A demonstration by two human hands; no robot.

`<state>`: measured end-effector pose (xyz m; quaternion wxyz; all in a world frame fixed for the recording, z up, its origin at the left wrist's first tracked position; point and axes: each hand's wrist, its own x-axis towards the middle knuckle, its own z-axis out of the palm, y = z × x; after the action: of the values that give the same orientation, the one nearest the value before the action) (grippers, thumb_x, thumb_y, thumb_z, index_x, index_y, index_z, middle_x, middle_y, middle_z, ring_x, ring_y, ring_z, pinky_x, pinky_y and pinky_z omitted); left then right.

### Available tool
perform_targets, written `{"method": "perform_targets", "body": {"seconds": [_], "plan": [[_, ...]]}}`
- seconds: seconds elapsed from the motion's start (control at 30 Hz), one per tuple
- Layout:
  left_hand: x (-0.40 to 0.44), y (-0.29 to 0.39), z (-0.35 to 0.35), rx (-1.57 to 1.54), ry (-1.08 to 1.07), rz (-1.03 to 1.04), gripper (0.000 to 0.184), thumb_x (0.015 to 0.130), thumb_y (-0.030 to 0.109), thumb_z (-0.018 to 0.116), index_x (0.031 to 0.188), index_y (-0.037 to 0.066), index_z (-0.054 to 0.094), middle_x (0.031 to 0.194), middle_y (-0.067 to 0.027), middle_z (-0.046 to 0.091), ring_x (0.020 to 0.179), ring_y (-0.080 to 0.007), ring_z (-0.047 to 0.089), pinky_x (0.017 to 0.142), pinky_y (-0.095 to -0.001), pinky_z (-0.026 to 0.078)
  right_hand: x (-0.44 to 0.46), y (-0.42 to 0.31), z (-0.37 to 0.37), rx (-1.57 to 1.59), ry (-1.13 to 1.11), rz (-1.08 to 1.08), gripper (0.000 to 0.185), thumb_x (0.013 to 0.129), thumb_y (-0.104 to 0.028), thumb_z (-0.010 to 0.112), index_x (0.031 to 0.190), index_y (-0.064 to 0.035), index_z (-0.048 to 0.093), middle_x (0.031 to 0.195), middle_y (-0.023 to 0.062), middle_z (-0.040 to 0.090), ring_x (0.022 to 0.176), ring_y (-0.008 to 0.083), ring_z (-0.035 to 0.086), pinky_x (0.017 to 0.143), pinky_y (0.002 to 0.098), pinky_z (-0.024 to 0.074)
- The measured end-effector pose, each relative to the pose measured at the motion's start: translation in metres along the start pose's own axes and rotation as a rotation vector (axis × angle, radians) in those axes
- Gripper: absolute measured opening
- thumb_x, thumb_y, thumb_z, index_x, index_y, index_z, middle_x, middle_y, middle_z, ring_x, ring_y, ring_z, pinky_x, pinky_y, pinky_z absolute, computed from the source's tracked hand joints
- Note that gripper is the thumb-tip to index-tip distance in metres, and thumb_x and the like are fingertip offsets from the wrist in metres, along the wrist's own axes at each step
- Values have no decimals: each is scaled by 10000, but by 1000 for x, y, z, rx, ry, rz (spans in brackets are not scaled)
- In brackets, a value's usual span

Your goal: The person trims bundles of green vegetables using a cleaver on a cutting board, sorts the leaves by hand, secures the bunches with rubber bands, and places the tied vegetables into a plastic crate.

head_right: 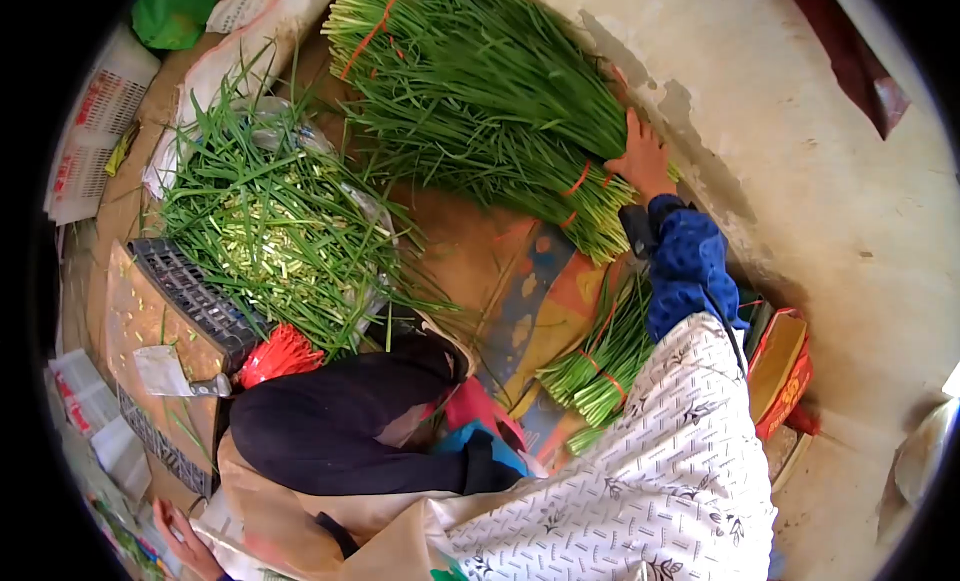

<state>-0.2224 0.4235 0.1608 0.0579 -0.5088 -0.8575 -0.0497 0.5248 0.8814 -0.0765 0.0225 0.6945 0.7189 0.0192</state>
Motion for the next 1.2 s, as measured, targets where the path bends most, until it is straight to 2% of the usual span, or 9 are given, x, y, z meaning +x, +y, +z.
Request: {"method": "perform_targets", "body": {"seconds": [0.17,0.3,0.4,0.6,0.87,0.97,1.0,1.1,1.2], "plan": [[40,32,10,-328,-135,55,537,912,103,644,1387,-56,449,1316,-164,546,1224,-284,518,1095,-383,341,32,26,5,142,-46,-38,1093,574,-354,827,1481,-37,306,1372,237,503,1237,418,510,973,532,430],[83,153,18,-350,-104,630,656,831,183,734,1386,-25,454,1376,-226,515,1239,-415,519,1064,-510,384,2,2,-64,354,-282,-53,912,631,-325,815,1396,-8,435,1182,192,642,1057,344,632,879,418,506],[90,258,29,-345,35,1017,595,830,212,729,1365,89,497,1394,-221,506,1290,-457,474,1055,-562,384,-65,-51,-128,1155,-709,51,482,801,-183,735,1227,7,611,1109,57,689,958,133,638,838,297,519],[71,339,15,-233,69,1441,498,912,288,662,1339,258,409,1445,-137,464,1316,-475,430,1084,-644,337,-194,-208,-185,2148,-1427,-118,404,967,-236,557,1290,-2,620,1170,44,693,975,105,649,874,277,529],[60,175,-91,-4,293,1360,389,1026,306,459,1275,9,493,1223,-261,568,1118,-403,558,996,-546,407,-253,-415,-171,2497,-1295,-609,508,1060,-434,360,1126,-6,627,1086,-22,630,979,90,539,923,299,467],[20,130,-119,-74,-38,810,372,946,236,567,1219,-17,554,1092,-192,597,995,-317,557,919,-429,427,-279,-552,-218,2382,-1566,-1006,607,1071,-490,302,1098,19,630,1066,-33,617,964,101,527,928,309,470],[17,120,-105,-54,279,1094,280,881,169,606,1082,-25,629,1023,-195,628,886,-369,565,811,-455,440,-270,-511,-249,2014,-1264,-959,532,1070,-453,339,1136,-16,635,1104,42,672,978,147,588,918,333,485],[-18,70,-87,41,238,771,708,731,350,782,1276,-26,532,984,-167,624,831,-363,580,746,-460,446,-253,-536,-186,1164,-31,-1382,207,943,-218,514,1077,-130,644,929,108,670,864,281,665,744,403,539],[-14,40,-75,-52,146,369,1007,535,413,888,1350,-32,500,1002,-155,639,848,-346,611,736,-439,457,-224,-537,-163,1323,56,-711,349,791,-109,682,1130,-46,627,927,177,622,828,332,638,700,401,528]]}}
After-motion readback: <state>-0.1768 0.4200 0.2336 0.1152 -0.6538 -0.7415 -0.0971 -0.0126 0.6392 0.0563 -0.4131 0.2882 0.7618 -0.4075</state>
